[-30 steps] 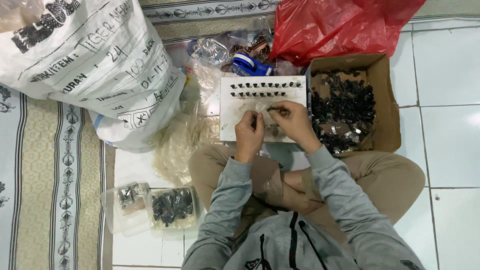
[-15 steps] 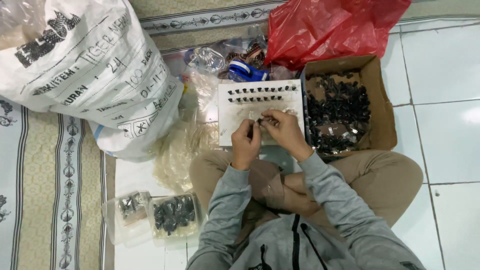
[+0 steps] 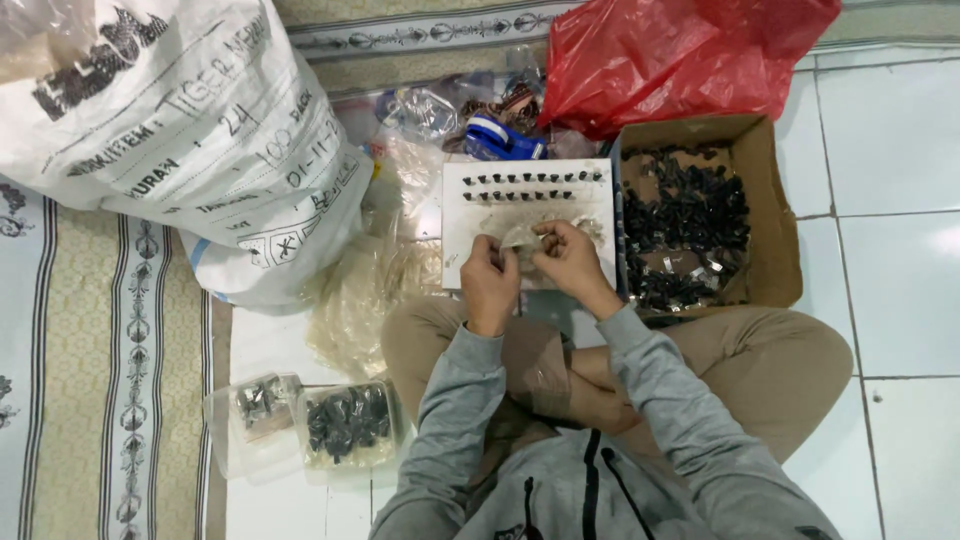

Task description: Assembling small black fasteners into a white template board and sorting components while sitting on the floor

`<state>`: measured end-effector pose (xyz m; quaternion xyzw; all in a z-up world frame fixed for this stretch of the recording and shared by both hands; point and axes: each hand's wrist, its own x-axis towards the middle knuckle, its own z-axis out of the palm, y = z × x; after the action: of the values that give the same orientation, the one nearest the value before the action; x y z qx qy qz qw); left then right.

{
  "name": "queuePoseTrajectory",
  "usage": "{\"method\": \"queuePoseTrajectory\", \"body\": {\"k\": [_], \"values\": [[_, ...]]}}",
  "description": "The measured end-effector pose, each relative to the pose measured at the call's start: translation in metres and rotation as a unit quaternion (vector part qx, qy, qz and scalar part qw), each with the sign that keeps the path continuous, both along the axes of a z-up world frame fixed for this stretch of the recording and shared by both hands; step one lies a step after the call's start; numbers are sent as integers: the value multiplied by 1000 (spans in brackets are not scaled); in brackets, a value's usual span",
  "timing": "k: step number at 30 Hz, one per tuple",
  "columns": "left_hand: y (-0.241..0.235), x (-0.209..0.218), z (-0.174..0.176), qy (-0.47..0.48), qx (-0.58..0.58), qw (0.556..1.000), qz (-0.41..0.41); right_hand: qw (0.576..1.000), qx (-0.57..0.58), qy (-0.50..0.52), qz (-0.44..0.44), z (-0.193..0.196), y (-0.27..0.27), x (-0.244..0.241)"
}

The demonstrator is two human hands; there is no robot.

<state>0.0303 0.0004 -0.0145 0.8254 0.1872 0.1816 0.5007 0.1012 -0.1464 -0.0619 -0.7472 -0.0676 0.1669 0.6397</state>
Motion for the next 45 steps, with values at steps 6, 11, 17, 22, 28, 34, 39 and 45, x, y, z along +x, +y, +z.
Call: {"method": "queuePoseTrajectory", "body": {"k": [6,11,17,22,28,34,39,45], "values": [[3,5,10,-51,74,994,65,998,50,-20,22,25,16,4],[14,16,19,16,38,999,36,975,-127,-179,-22,14,-19,42],[5,26,-14,-17,86,996,16,868,-341,-356,57,10,-16,70],[7,24,-22,-33,83,996,15,817,-374,-429,93,-27,-14,89],[6,28,-13,-45,58,997,27,889,-252,-378,60,-44,-20,91],[5,28,-12,-66,-10,997,26,967,-82,-236,49,35,2,36],[4,23,-7,-69,-13,997,-27,921,-245,-256,162,42,19,24],[5,12,2,-67,-72,994,-52,979,-171,-109,36,54,30,16]]}}
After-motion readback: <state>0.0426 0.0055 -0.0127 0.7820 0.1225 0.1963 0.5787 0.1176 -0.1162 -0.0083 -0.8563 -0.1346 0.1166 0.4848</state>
